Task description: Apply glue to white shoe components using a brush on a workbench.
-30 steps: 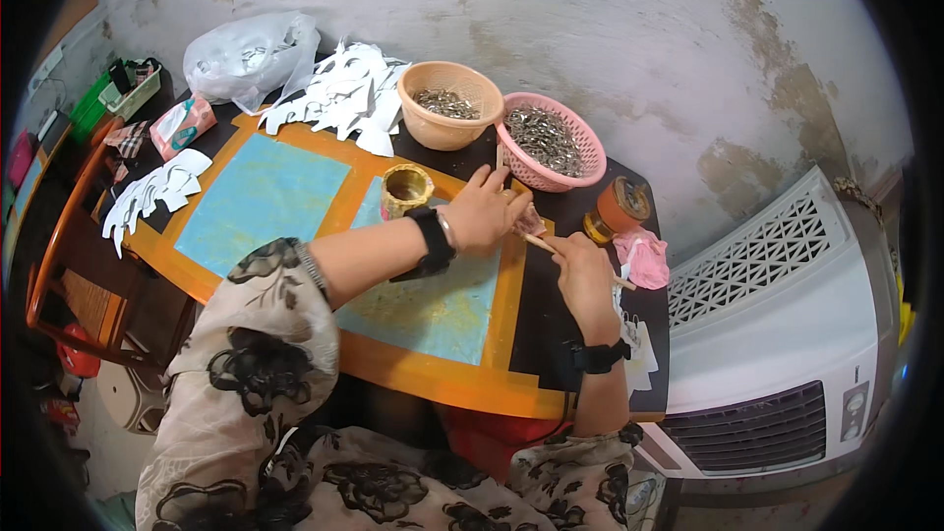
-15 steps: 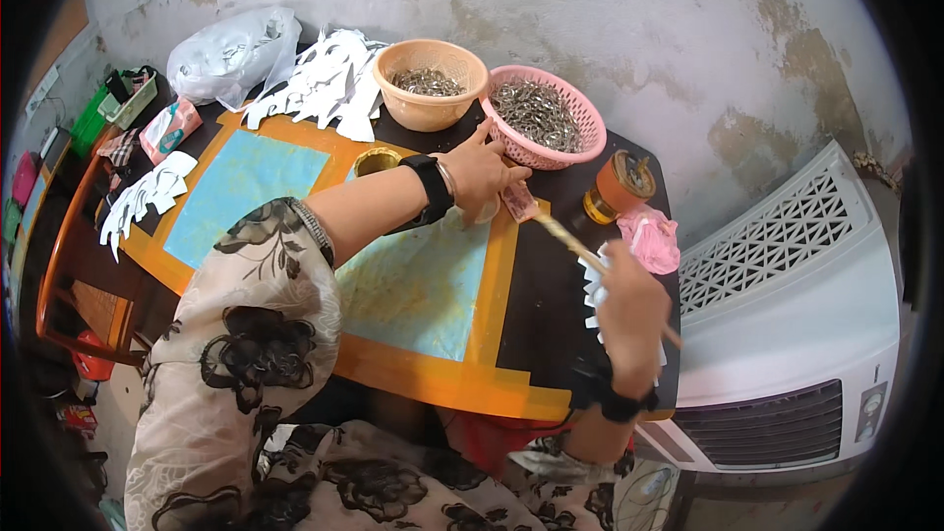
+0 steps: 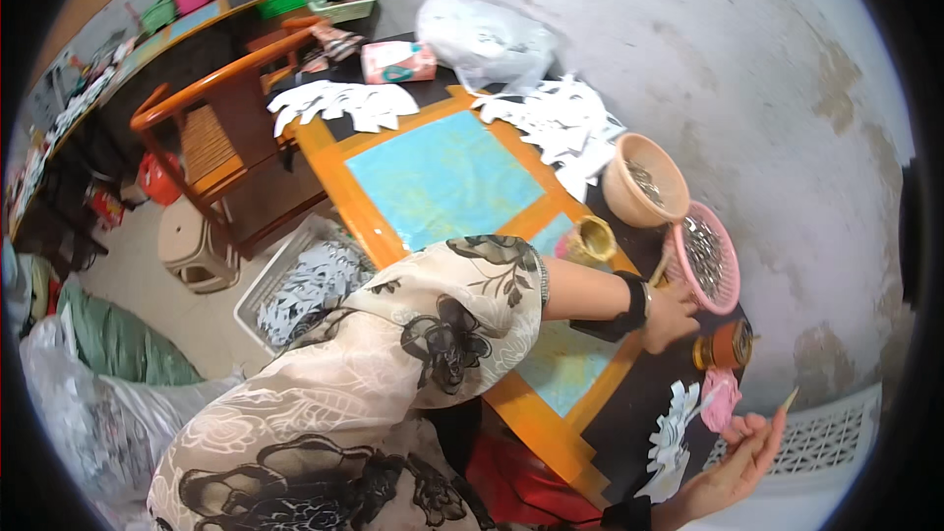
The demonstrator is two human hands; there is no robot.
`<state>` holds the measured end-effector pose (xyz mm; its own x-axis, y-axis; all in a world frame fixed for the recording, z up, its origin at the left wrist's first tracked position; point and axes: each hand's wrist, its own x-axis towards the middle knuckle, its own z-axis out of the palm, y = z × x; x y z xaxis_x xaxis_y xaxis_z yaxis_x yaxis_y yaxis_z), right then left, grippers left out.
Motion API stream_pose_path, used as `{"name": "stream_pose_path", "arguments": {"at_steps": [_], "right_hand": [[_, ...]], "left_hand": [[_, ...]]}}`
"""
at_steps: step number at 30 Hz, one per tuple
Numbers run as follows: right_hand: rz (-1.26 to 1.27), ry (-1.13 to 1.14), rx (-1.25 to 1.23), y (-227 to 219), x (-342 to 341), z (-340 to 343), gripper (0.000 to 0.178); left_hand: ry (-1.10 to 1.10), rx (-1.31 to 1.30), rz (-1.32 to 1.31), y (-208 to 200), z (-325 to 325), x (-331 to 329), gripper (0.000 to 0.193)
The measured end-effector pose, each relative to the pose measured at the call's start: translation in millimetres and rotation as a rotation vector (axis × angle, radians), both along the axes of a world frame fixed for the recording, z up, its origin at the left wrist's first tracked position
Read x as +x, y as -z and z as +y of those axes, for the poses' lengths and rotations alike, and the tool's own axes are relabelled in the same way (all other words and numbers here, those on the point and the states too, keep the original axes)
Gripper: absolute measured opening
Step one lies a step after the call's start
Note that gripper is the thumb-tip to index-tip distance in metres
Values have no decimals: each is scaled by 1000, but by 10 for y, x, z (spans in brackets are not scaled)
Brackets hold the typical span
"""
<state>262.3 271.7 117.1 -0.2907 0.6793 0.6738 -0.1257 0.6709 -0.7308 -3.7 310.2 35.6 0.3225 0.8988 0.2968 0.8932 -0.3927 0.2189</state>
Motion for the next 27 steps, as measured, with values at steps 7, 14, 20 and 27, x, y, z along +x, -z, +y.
{"name": "stream_pose_path", "arguments": {"at_steps": [7, 14, 20, 27], "right_hand": [[127, 216, 326, -117, -427, -214, 25], [285, 105, 263, -134, -741, -161, 34], [174, -89, 154, -156, -1203, -342, 41], [43, -190, 39, -38, -1198, -196, 39]], "left_hand": [[-101, 73, -285, -566, -2171, -882, 34], [-1221, 153, 44, 120, -4028, -2979, 49], [-1386, -172, -61, 202, -4344, -3498, 31], [-1295, -63, 98, 132, -4328, -3484, 36]]}}
